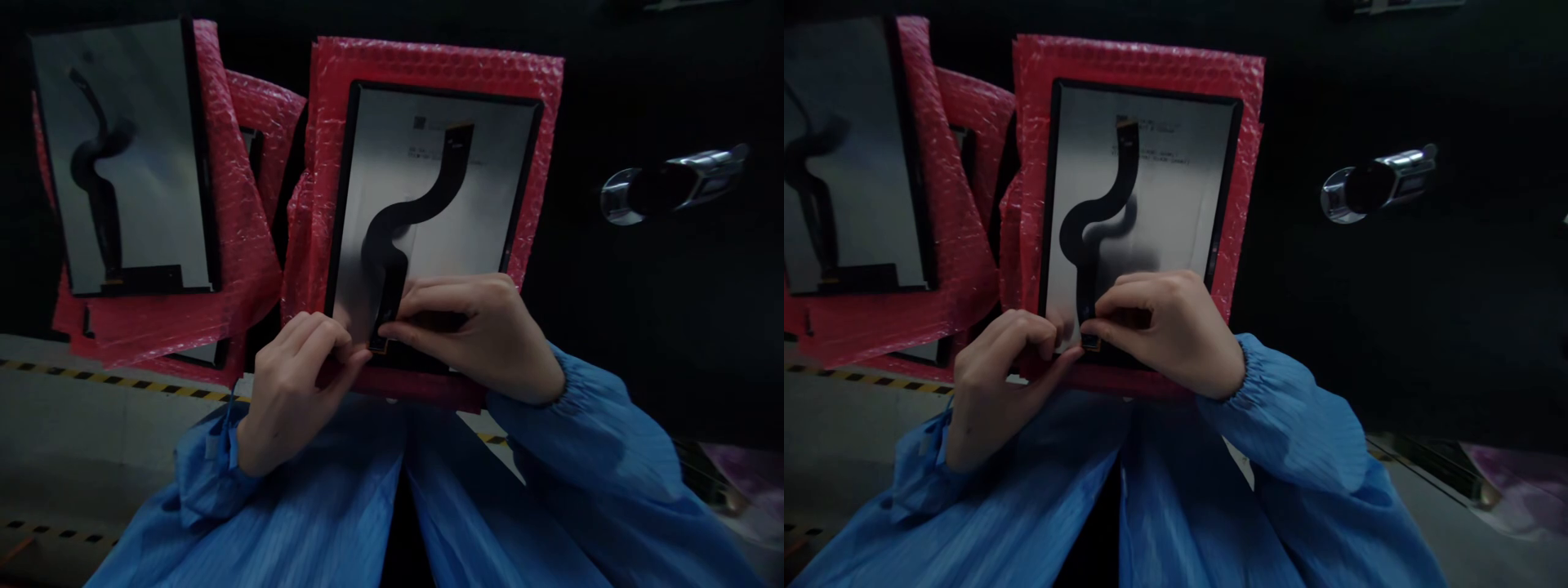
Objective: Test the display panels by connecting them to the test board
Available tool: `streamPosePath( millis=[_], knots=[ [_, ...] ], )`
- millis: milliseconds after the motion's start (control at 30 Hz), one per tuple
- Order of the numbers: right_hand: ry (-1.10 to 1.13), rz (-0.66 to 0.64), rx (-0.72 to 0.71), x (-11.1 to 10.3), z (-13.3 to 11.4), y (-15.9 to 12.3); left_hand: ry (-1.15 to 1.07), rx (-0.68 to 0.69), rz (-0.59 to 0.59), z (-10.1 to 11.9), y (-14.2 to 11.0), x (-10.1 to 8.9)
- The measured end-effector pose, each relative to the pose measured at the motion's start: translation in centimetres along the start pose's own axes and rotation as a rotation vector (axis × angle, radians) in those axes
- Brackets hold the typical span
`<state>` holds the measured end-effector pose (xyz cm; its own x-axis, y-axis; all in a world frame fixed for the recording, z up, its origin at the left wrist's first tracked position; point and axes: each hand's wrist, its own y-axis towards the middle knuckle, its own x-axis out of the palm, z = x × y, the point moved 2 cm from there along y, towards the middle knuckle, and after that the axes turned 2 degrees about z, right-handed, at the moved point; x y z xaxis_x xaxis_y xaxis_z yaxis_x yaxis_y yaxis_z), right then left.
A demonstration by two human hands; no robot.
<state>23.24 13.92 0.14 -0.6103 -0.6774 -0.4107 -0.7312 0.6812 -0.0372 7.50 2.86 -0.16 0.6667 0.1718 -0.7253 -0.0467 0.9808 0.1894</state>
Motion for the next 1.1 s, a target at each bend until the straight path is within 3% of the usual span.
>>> streamPosePath(
  millis=[533, 1100],
  knots=[
    [-0.075, 0.003, -0.009, 0.09, -0.02, -0.07, 0.007, 0.004, -0.003, 0.00, 0.06, 0.03],
    [-0.016, 0.025, -0.002, 0.14, 0.03, -0.13, 0.008, -0.010, -0.018, 0.00, -0.06, -0.09]
  ],
)
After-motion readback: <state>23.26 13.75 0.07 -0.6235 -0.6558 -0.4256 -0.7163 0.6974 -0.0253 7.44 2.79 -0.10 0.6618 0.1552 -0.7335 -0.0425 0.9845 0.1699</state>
